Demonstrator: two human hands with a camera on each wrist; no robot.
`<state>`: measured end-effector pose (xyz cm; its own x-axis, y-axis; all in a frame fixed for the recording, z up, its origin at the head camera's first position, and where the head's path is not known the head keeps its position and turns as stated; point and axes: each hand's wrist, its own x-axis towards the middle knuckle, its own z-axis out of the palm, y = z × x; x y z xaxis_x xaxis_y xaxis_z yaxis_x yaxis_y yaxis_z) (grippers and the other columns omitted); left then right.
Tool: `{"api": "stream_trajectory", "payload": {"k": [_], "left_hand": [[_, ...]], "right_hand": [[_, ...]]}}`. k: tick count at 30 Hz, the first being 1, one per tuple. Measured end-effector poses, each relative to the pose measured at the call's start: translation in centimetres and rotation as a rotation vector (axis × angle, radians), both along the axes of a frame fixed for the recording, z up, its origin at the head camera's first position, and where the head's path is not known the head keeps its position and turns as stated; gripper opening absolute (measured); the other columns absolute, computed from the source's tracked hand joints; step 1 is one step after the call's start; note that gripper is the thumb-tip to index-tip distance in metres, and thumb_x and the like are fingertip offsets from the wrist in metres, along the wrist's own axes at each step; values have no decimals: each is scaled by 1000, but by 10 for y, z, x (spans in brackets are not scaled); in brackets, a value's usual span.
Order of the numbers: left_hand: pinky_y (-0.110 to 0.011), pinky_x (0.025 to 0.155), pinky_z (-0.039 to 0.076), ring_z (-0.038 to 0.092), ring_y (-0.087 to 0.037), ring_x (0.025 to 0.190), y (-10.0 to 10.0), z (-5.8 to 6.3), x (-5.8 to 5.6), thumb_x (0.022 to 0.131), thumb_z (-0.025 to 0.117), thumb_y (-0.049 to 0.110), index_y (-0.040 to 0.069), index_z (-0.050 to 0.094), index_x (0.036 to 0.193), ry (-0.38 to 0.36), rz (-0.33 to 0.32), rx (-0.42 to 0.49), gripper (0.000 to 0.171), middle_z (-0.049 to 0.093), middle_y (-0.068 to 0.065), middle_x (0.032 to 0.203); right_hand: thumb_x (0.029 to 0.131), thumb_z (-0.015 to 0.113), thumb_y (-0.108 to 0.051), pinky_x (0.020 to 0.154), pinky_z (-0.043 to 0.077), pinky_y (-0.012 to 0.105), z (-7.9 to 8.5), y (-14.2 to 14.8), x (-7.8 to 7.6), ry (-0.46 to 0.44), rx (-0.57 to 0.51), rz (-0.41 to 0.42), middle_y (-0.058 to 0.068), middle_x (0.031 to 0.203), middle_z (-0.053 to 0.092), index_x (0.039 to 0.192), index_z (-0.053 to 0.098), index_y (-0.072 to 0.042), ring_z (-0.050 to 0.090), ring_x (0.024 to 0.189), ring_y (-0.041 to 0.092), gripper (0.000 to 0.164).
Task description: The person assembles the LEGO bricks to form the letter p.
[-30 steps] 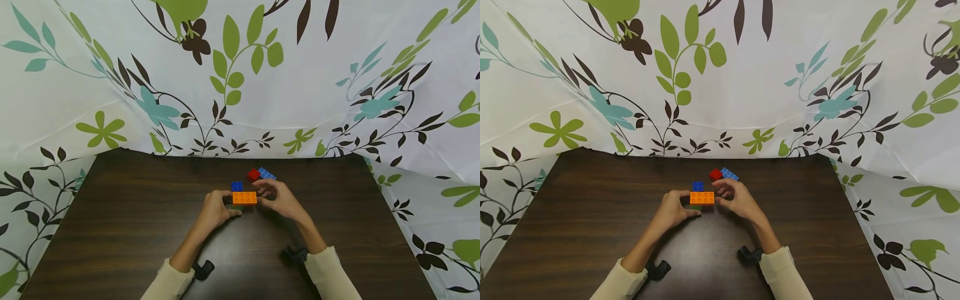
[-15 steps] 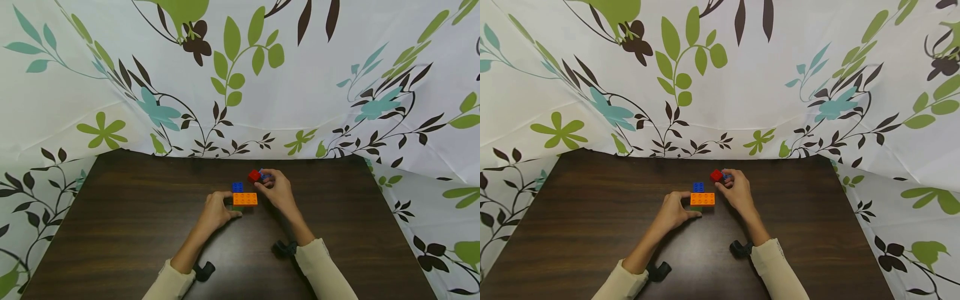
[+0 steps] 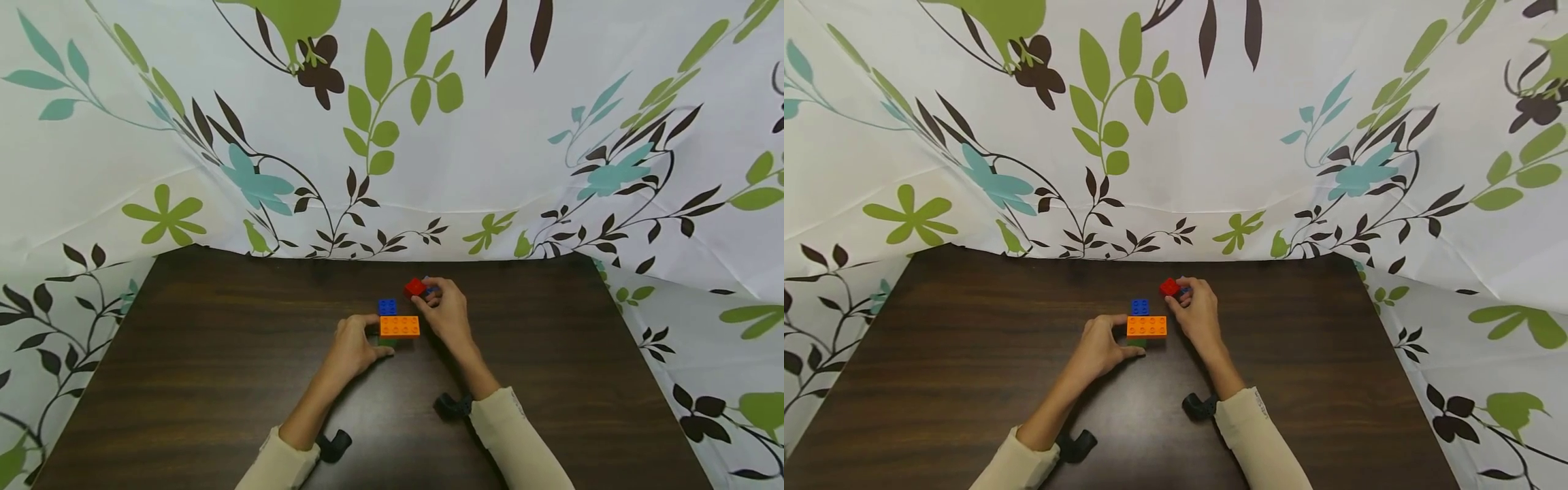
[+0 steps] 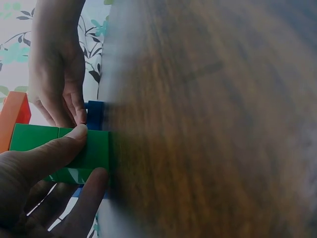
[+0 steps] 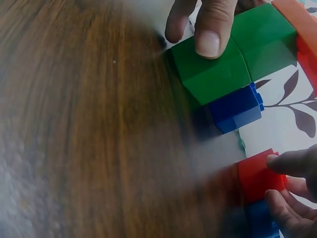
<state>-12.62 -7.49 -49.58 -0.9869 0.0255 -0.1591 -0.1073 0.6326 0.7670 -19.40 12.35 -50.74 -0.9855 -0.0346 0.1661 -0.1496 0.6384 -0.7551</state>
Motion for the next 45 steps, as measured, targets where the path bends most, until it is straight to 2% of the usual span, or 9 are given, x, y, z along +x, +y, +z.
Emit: {"api": "stream_trajectory", "payload": {"k": [7,12,16,26,36,45], "left_hand": [[-59,110,55,66,-44,132,0,-2,0,73,101,13,2,76,130,44,-33,30,63,74,-23,134],[-60,111,54,65,-44,133,1,-3,1,73,101,13,2,76,130,36,-26,30,63,73,-23,136],[-61,111,53,64,-45,134,0,-3,2,73,101,14,2,76,131,31,-21,24,64,73,-23,136],[-63,112,52,62,-46,135,-3,-2,0,73,101,13,4,77,130,18,-5,30,62,72,-23,137],[-60,111,53,65,-44,133,-2,-3,-1,73,101,14,2,76,129,28,-22,23,63,73,-23,135],[-61,112,53,63,-45,135,-2,-1,0,73,101,14,3,76,131,7,-7,19,65,72,-23,137]], "right_hand": [[89,90,-13,73,62,29,-3,0,1,-5,-20,-36,19,109,71,123,74,-1,73,85,26,40],[88,90,-12,71,58,19,-5,1,2,-9,-38,-40,18,106,72,120,75,-1,74,86,27,37],[87,90,-11,70,57,17,0,3,3,-6,-63,-29,19,105,73,118,76,-1,75,85,28,35],[86,90,-9,74,63,26,9,5,7,23,-85,-8,19,106,74,117,77,-1,74,86,29,34],[87,89,-10,85,64,50,20,8,13,61,-63,22,19,108,73,118,77,-3,75,90,33,34],[88,88,-12,87,64,53,35,12,18,92,-103,81,19,113,75,116,77,-1,73,92,32,32]]}}
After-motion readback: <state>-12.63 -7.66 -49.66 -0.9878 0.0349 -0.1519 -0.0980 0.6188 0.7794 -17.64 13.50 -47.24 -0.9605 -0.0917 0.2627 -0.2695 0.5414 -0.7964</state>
